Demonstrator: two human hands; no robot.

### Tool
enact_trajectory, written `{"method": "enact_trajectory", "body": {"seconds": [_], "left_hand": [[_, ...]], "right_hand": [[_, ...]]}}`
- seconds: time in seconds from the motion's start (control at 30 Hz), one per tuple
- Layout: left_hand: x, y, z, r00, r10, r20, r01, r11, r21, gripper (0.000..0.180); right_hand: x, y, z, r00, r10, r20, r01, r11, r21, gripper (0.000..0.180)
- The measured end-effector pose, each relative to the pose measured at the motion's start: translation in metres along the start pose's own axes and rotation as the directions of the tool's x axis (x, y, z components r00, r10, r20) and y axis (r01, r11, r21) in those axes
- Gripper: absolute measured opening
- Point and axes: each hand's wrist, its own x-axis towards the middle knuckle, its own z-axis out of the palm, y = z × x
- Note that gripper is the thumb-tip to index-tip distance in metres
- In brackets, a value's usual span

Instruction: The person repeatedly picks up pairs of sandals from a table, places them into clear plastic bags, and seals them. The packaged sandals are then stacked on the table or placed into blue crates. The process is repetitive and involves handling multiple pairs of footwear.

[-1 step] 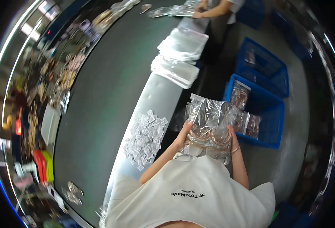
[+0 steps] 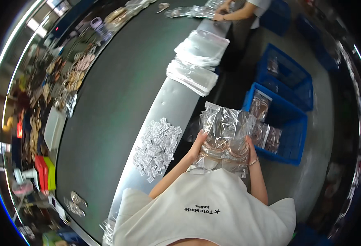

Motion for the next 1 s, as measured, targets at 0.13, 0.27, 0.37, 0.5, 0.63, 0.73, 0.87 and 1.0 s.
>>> {"method": "enact_trajectory", "body": {"seconds": [0.13,0.27,0.37,0.5,0.63,0.73,0.87,1.0], "left_hand": [[-0.017,-0.011,-0.028,0.897,0.360,-0.257,-0.358,0.932,0.057,0.076],[-0.006,0.036,-0.036,0.753,0.547,-0.366,-0.571,0.819,0.049,0.076],[0.009,0.062,-0.050,0.649,0.633,-0.423,-0.679,0.732,0.054,0.075],[0.051,0.060,-0.146,0.476,0.612,-0.632,-0.604,0.749,0.271,0.069],[0.091,0.053,-0.189,0.429,0.667,-0.609,-0.564,0.724,0.397,0.063],[0.101,0.054,-0.190,0.412,0.646,-0.643,-0.606,0.721,0.337,0.061],[0.106,0.050,-0.195,0.274,0.599,-0.752,-0.719,0.647,0.254,0.051],[0.118,0.056,-0.159,0.315,0.536,-0.783,-0.757,0.640,0.133,0.053]], "right_hand": [[0.021,-0.029,0.081,0.983,-0.183,0.026,0.171,0.849,-0.501,0.046],[0.103,-0.072,0.166,0.936,0.089,0.341,0.157,0.761,-0.629,0.047],[0.171,-0.085,0.222,0.879,0.184,0.440,0.239,0.628,-0.740,0.052],[0.237,-0.066,0.297,0.955,0.143,0.259,0.251,0.072,-0.965,0.063],[0.300,-0.020,0.278,0.927,-0.228,0.299,0.230,-0.284,-0.931,0.068],[0.280,-0.017,0.282,0.892,-0.343,0.295,0.229,-0.221,-0.948,0.069],[0.212,-0.007,0.289,0.631,-0.457,0.626,0.486,-0.396,-0.779,0.075],[0.153,0.007,0.265,0.549,-0.393,0.737,0.336,-0.704,-0.626,0.086]]}}
